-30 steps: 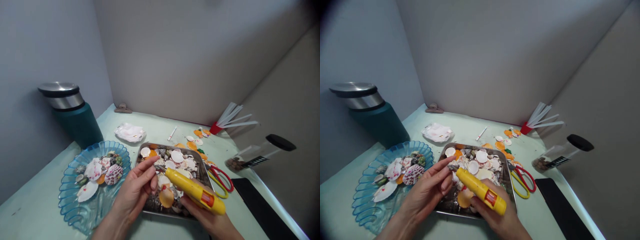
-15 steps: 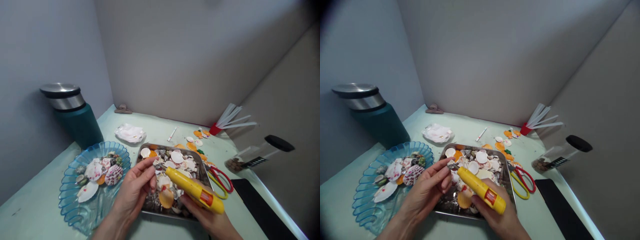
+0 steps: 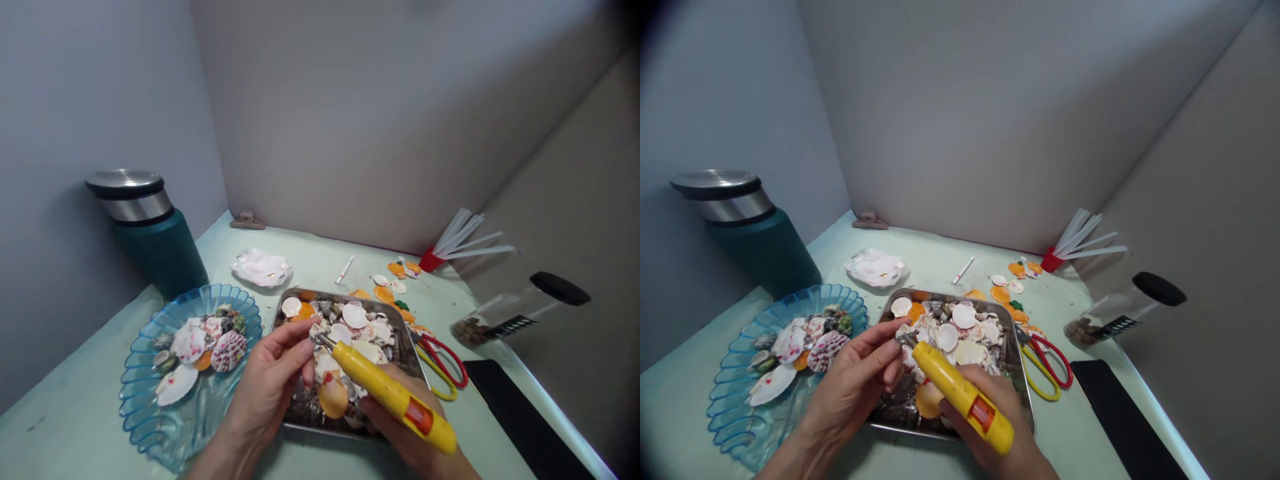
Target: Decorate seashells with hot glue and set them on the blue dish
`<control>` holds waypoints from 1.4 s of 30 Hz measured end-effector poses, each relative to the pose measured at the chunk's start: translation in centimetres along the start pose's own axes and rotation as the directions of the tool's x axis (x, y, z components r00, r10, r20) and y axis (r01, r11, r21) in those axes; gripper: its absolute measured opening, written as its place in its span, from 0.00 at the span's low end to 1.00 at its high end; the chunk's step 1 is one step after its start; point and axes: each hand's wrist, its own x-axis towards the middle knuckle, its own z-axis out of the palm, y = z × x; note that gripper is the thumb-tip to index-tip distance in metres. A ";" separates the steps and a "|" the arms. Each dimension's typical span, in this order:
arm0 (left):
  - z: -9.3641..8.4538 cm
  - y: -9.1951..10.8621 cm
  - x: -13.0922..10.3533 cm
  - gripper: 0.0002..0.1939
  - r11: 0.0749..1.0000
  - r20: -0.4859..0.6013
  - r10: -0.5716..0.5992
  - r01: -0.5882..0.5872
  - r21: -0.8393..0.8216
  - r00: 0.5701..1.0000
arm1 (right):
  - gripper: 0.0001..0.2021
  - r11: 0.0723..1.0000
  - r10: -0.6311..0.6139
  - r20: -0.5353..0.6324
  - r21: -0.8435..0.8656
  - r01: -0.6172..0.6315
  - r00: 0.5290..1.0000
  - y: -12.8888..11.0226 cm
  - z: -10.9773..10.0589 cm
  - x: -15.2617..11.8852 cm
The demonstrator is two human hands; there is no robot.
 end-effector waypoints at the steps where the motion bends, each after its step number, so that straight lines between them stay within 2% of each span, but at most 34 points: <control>1: 0.0 0.0 0.0 0.15 1.000 -0.004 0.010 -0.010 0.020 1.000 | 0.04 1.000 0.025 -0.013 0.018 -0.025 1.000 0.0 0.0 -0.1; 3: -0.2 -0.2 0.2 0.15 0.998 -0.007 0.026 -0.025 0.054 1.000 | 0.07 0.987 0.130 -0.070 0.102 -0.123 0.989 -0.1 0.1 -0.4; 5: -0.3 -0.2 0.2 0.16 0.997 -0.011 0.031 -0.030 0.073 0.999 | 0.12 0.937 0.285 -0.090 0.238 -0.258 0.954 -0.1 0.2 -0.7; 8: -0.4 -0.3 0.1 0.17 0.996 -0.009 0.024 -0.023 0.090 1.000 | 0.17 0.783 0.446 0.074 0.451 -0.429 0.892 0.2 0.1 -0.8; 11: -0.4 -0.3 0.1 0.18 0.995 0.001 0.003 -0.003 0.103 1.000 | 0.18 0.672 0.425 0.220 0.573 -0.469 0.878 0.6 -0.1 -0.6; 14: -0.3 -0.3 0.1 0.18 0.995 0.021 -0.009 0.007 0.100 1.000 | 0.18 0.644 0.378 0.274 0.608 -0.464 0.884 0.7 -0.3 -0.3; 19: -0.2 -0.5 0.1 0.19 0.997 0.041 -0.028 0.025 0.077 0.999 | 0.20 0.595 0.364 0.341 0.631 -0.498 0.867 0.6 -0.4 0.0; 25: 0.0 -0.4 -0.2 0.20 0.996 0.024 -0.033 0.031 0.087 0.999 | 0.20 0.623 0.359 0.336 0.608 -0.492 0.871 0.6 -0.5 0.0; 31: -0.2 -0.3 0.1 0.20 0.988 -0.033 0.032 -0.026 0.152 0.999 | 0.19 0.674 0.463 0.192 0.558 -0.485 0.865 0.3 0.1 -0.5; 36: -0.5 -0.5 0.3 0.21 0.975 -0.060 0.078 -0.063 0.214 0.995 | 0.15 0.723 0.487 0.066 0.528 -0.445 0.871 -0.4 0.4 -0.5; 42: -0.7 -0.5 0.2 0.20 0.952 -0.063 0.124 -0.100 0.288 0.990 | 0.14 0.743 0.473 0.047 0.515 -0.427 0.880 -0.4 0.2 -0.4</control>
